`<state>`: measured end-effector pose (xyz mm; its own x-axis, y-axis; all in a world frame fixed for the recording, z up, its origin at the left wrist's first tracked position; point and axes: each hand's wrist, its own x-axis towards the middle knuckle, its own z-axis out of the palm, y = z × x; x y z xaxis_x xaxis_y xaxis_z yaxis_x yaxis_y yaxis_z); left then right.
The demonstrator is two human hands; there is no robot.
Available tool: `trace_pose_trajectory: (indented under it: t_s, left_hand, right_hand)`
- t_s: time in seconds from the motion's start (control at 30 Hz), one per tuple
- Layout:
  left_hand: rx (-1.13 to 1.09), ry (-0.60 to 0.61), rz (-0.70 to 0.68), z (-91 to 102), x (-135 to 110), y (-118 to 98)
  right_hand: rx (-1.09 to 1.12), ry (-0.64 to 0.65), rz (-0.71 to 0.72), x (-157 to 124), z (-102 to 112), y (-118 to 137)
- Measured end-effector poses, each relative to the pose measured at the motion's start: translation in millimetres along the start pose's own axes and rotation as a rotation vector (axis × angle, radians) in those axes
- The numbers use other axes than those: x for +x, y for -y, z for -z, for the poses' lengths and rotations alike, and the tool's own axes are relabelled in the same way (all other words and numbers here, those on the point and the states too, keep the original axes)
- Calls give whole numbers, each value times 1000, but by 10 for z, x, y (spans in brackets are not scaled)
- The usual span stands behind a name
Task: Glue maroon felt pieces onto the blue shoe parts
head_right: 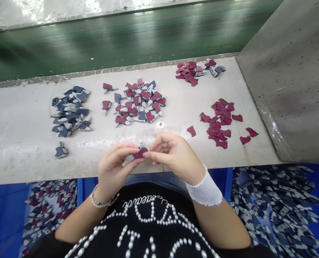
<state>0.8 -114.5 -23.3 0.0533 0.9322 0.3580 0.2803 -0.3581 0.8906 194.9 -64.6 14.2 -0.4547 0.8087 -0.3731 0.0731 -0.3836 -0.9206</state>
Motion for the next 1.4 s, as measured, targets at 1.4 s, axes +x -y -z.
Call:
trace_pose_trajectory:
  t_s: [1.4]
  left_hand:
    - [-109,224,346,33,66,-262]
  right_hand:
    - [-1039,197,635,-259,-94,166]
